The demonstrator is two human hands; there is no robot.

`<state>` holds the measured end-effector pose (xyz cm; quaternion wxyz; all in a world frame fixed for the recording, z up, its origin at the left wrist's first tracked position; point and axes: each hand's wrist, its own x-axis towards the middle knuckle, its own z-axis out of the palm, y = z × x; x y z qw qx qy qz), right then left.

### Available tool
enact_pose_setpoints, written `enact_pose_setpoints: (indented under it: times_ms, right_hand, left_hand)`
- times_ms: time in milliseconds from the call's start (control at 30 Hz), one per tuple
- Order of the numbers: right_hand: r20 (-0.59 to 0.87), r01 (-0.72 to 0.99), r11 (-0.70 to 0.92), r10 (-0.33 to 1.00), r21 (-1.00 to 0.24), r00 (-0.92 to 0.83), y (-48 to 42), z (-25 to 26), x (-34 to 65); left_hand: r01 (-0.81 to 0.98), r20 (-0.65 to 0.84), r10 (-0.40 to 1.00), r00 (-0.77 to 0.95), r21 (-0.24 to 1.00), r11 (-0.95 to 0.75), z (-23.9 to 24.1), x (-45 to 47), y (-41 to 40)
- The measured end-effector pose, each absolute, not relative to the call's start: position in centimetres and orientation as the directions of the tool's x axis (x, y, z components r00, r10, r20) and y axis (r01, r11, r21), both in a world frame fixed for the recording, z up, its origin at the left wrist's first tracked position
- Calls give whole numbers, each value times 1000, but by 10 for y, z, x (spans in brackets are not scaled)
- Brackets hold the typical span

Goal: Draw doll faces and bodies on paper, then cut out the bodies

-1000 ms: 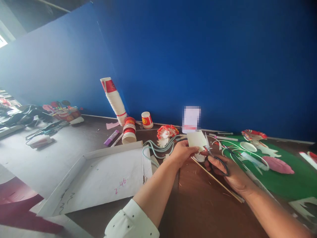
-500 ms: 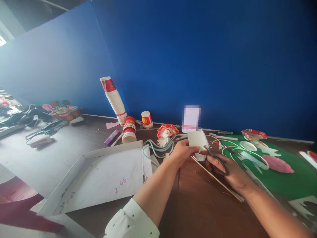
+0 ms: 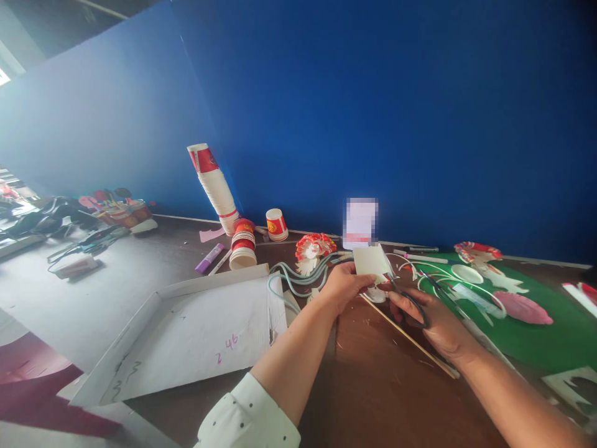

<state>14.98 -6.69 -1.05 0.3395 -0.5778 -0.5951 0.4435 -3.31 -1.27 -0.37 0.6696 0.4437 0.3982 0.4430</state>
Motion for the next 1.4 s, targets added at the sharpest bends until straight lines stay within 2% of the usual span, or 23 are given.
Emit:
enact_pose_setpoints:
  times_ms: [300, 567, 1400]
  right_hand:
    - [-104, 383, -65, 991, -921, -80, -67, -8, 149]
    - [-49, 411, -6, 994, -912, -94, -68, -3, 147]
    - [-62, 393, -21, 994, -919, -92, -68, 0, 145]
  left_hand:
    - [-256, -132, 947, 292, 944, 210, -3, -33, -13]
    - [-263, -162, 945, 283, 935, 238, -4, -32, -13]
    - [-292, -192, 941, 280, 916, 274, 3, -33, -15]
